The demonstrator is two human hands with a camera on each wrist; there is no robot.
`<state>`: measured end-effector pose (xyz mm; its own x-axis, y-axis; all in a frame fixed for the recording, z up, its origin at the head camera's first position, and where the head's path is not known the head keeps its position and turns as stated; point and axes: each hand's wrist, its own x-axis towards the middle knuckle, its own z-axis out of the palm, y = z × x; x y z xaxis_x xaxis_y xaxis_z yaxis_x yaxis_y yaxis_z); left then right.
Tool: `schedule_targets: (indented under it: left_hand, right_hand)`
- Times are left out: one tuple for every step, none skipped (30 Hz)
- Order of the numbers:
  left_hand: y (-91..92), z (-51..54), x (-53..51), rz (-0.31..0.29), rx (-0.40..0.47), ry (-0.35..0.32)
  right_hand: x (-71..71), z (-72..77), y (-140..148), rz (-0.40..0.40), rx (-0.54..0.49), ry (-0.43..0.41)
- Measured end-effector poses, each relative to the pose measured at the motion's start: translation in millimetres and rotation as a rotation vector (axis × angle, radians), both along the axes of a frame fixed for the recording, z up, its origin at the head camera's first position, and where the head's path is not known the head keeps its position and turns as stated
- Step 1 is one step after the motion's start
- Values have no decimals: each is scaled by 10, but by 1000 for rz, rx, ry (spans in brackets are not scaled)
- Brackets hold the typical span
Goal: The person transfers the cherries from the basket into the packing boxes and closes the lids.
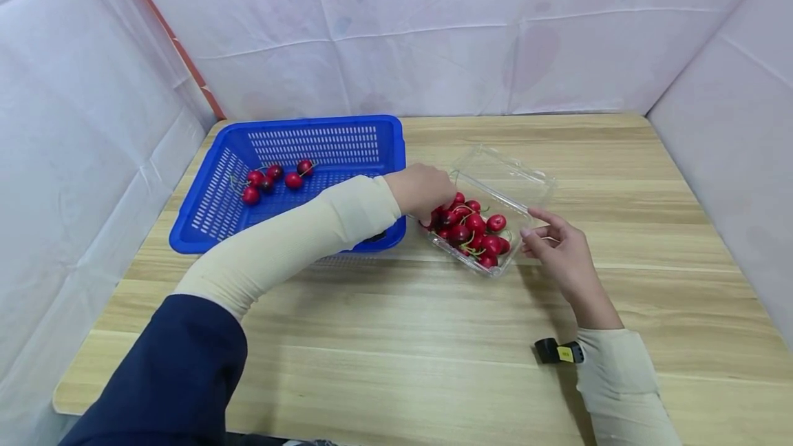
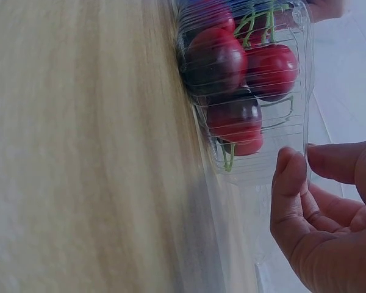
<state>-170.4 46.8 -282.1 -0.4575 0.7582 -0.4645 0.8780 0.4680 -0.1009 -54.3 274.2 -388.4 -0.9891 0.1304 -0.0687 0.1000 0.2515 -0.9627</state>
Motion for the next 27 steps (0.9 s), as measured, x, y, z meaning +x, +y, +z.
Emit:
schedule_targets:
  left_hand:
    - [0,4,-7,10,6,-15]
    - [1,12,-11,19,7,-22]
    - [-3,27,-17,30,9,-23]
    - [-12,45,-22,43,10,-24]
    - [-25,61,-29,52,9,-19]
    - [-37,76,-35,56,1,-5]
    - [-51,85,-38,58,-11,11]
    - [-67,96,-34,58,-27,22]
    - [-86,104,-31,62,-38,25]
    - [-100,100,-27,64,-53,28]
    - [-112,92,-22,63,-66,33]
    - [-121,83,-16,63,-77,33]
    - [-129,70,-11,66,-83,26]
    - [-136,59,-8,67,-88,22]
    - [-140,46,-12,68,-89,18]
    - [-141,38,-15,74,-87,11]
    - [-140,33,-20,81,-79,2]
    - [-138,32,-27,91,-71,-5]
    - [-135,32,-33,105,-60,-9]
    - [-132,36,-38,114,-49,-7]
    - [-128,42,-43,122,-36,1]
    - [-123,47,-46,127,-21,12]
    - [-117,52,-48,132,-7,25]
    - [-112,55,-47,136,8,40]
    - [-106,58,-45,137,26,55]
    - [-98,56,-43,131,42,72]
    - [-90,54,-40,126,61,86]
  right_hand:
    - [1,0,0,1,-6,1]
    - [1,0,1,2,-8,2]
    - [2,-1,3,4,-12,5]
    - [2,-2,4,6,-16,8]
    - [3,-2,5,8,-17,11]
    - [4,-2,6,9,-15,14]
    - [4,-3,8,10,-16,17]
    - [6,-4,10,10,-15,20]
    - [7,-5,11,11,-13,22]
    - [8,-6,12,11,-11,22]
    - [10,-8,13,11,-9,21]
    - [12,-9,13,11,-6,19]
    - [13,-12,13,11,-2,17]
    - [15,-15,12,12,3,15]
    - [16,-18,12,12,10,14]
    - [17,-19,11,12,14,13]
    - [18,-20,11,12,19,13]
    - [18,-21,11,12,24,14]
    - [18,-21,12,11,26,16]
    - [17,-21,12,11,27,18]
    - [17,-21,13,11,28,21]
    - [16,-20,15,10,25,23]
    - [16,-20,16,10,24,24]
    - [16,-19,18,9,20,26]
    - [17,-19,19,9,15,26]
    - [17,-20,19,8,10,26]
    - [18,-21,20,7,3,27]
